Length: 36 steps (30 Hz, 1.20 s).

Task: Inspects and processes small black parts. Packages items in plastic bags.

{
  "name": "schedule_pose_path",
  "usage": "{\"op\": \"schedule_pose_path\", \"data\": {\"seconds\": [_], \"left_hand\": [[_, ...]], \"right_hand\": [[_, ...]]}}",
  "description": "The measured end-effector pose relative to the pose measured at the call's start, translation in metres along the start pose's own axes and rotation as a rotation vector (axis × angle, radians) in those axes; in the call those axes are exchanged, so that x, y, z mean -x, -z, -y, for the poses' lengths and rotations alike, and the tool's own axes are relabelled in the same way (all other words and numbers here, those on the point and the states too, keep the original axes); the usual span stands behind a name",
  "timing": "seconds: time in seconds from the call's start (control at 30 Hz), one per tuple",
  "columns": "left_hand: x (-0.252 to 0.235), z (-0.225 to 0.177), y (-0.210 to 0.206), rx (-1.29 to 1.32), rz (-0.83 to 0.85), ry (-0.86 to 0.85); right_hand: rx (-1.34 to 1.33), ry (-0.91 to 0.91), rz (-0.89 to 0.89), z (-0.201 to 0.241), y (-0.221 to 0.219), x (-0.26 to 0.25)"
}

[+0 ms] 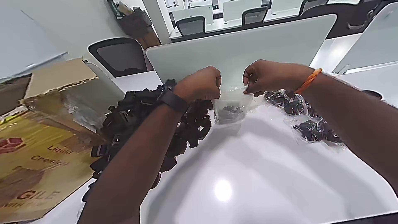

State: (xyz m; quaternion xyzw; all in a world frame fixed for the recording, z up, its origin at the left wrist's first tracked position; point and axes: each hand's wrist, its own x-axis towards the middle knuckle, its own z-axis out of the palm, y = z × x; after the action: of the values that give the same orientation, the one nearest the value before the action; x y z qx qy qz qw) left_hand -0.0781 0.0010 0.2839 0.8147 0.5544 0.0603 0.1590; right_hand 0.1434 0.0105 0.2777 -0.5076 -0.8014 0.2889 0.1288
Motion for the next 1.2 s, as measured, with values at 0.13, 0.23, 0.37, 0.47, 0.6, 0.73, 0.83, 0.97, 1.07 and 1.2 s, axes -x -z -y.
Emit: {"op": "schedule_pose_path", "data": {"seconds": [0.13,0.23,0.37,0.47,0.6,0.73,0.83,0.97,1.07,1.2], "left_hand": [[-0.015,-0.003,0.004,-0.237,-0.101,0.043],[-0.007,0.001,0.011,-0.209,-0.348,0.043],[0.026,0.011,-0.021,-0.065,-0.533,-0.075],[0.047,0.024,-0.1,-0.045,-0.48,-0.138],[0.058,0.039,-0.203,0.011,-0.207,-0.113],[0.07,0.037,-0.245,0.1,-0.061,-0.088],[0.072,0.035,-0.254,0.095,-0.106,-0.111],[0.071,0.035,-0.27,0.06,-0.418,-0.24],[0.066,0.036,-0.279,0.051,-0.59,-0.382],[0.064,0.034,-0.282,0.09,-0.537,-0.491]], "right_hand": [[0.34,0.117,-0.146,-0.001,-0.007,-0.03],[0.343,0.206,-0.341,0.004,-0.003,-0.038],[0.24,0.295,-0.438,-0.013,-0.023,-0.019],[0.248,0.331,-0.382,-0.047,-0.071,0.007],[0.178,0.299,-0.206,-0.11,-0.151,0.037],[0.117,0.151,-0.131,-0.142,-0.186,0.064],[0.099,0.13,-0.176,-0.15,-0.194,0.077],[0.286,0.597,-0.377,-0.173,-0.203,0.079],[0.41,0.788,-0.409,-0.174,-0.201,0.076],[0.407,0.653,-0.362,-0.168,-0.203,0.072]]}}
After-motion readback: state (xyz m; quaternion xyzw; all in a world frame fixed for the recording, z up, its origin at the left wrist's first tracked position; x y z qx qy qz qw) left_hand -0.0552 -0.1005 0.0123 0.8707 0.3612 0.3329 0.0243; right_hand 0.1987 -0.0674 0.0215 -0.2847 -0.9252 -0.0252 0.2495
